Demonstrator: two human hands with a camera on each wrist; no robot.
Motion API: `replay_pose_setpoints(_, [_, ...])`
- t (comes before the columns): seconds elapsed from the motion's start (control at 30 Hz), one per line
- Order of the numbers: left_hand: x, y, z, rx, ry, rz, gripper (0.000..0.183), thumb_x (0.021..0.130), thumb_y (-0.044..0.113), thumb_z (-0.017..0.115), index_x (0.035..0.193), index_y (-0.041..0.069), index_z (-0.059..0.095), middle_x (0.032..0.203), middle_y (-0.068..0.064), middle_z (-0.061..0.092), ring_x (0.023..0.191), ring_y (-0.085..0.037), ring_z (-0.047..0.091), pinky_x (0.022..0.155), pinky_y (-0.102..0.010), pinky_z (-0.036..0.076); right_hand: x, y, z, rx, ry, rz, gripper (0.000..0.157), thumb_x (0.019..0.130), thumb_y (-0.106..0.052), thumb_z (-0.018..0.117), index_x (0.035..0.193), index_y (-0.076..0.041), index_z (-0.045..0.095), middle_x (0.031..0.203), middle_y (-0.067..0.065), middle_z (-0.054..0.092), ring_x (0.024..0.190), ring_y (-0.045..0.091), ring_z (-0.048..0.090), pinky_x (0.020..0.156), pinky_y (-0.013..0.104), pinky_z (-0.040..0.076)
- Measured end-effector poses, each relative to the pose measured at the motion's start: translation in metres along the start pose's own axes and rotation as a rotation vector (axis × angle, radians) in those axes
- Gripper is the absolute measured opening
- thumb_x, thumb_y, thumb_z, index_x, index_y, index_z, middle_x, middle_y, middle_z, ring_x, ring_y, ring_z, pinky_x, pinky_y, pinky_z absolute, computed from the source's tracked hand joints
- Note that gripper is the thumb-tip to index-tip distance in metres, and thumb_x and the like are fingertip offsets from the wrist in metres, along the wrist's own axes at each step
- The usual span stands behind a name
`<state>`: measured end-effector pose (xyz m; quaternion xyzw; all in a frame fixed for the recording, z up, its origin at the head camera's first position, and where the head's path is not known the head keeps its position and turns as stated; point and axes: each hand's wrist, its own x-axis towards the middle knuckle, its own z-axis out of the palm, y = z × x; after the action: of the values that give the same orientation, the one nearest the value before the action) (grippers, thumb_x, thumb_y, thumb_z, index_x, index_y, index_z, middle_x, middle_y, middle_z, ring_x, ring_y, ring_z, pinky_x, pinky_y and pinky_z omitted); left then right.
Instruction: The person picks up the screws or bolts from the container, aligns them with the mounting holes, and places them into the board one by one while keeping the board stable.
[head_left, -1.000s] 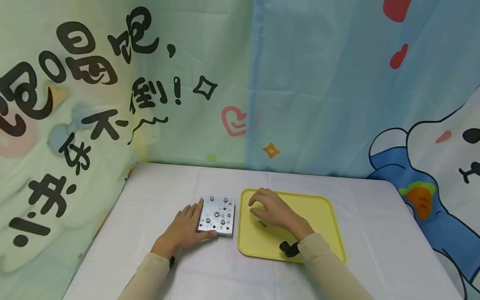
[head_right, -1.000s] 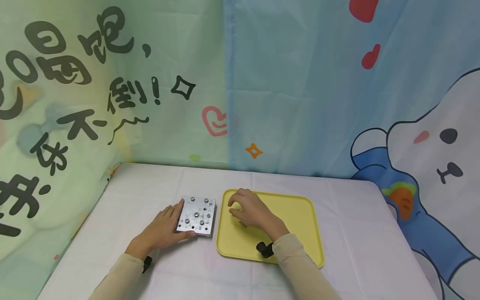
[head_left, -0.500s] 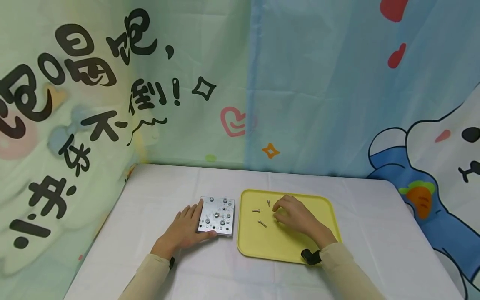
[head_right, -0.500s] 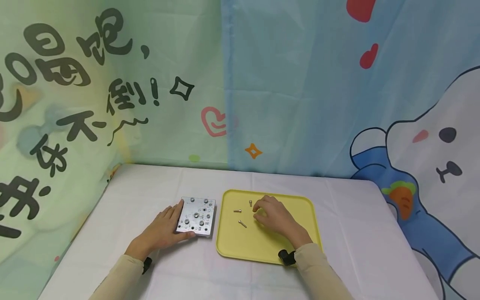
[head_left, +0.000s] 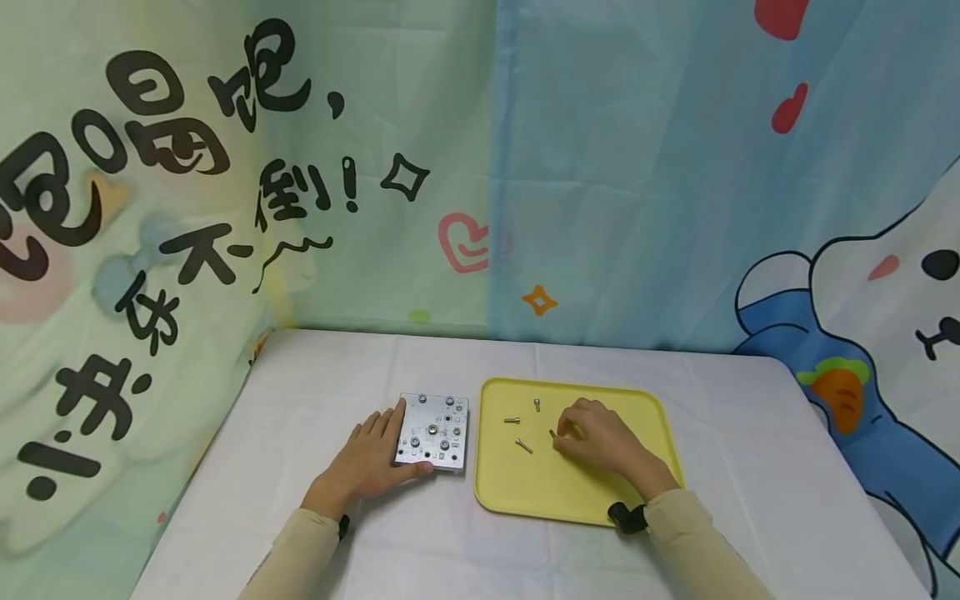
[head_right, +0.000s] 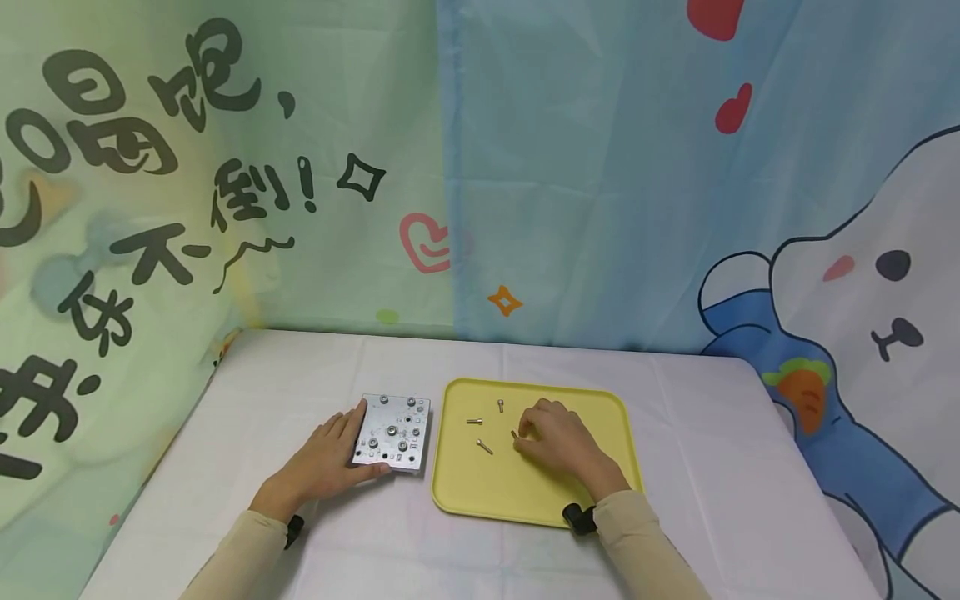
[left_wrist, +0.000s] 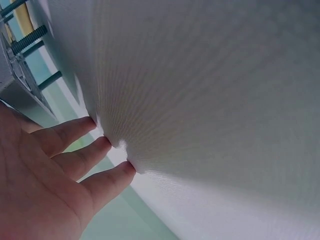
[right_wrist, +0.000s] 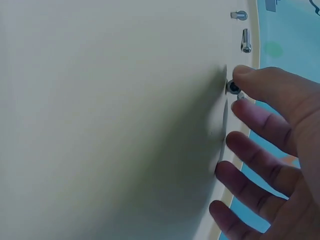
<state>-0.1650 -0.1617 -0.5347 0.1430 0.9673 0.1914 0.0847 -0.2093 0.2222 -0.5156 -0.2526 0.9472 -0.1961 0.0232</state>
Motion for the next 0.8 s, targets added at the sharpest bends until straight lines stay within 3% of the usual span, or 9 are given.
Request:
replay_pose_setpoints(0.27, [0.0004, -0.0009, 0.0013, 0.002, -0.005, -0.006, 0.115, 0.084, 0.077, 0.058, 0.161, 0.004, 0.012, 0.156, -0.025, 0.033, 0.143, -0.043, 0.029, 0.115, -0.057, 0.024, 0.0016, -0.0073, 0.0010, -0.073, -0.005, 0.025, 0.013, 0.086, -0.024, 0.078, 0.081, -0.019, 0.067, 0.096, 0.001, 0.060, 0.091, 0.026, 0.056, 0.076, 0.048, 0.048])
replay_pose_setpoints(0.8, [0.0003, 0.0000, 0.0001, 0.001, 0.000, 0.000, 0.114, 0.085, 0.076, 0.058, 0.160, 0.003, 0.012, 0.155, -0.027, 0.032, 0.143, -0.045, 0.029, 0.115, -0.058, 0.024, 0.0007, -0.0047, 0.0021, -0.108, 0.011, 0.019, 0.010, 0.085, -0.016, 0.078, 0.084, -0.014, 0.069, 0.095, 0.003, 0.060, 0.090, 0.028, 0.058, 0.075, 0.048, 0.050])
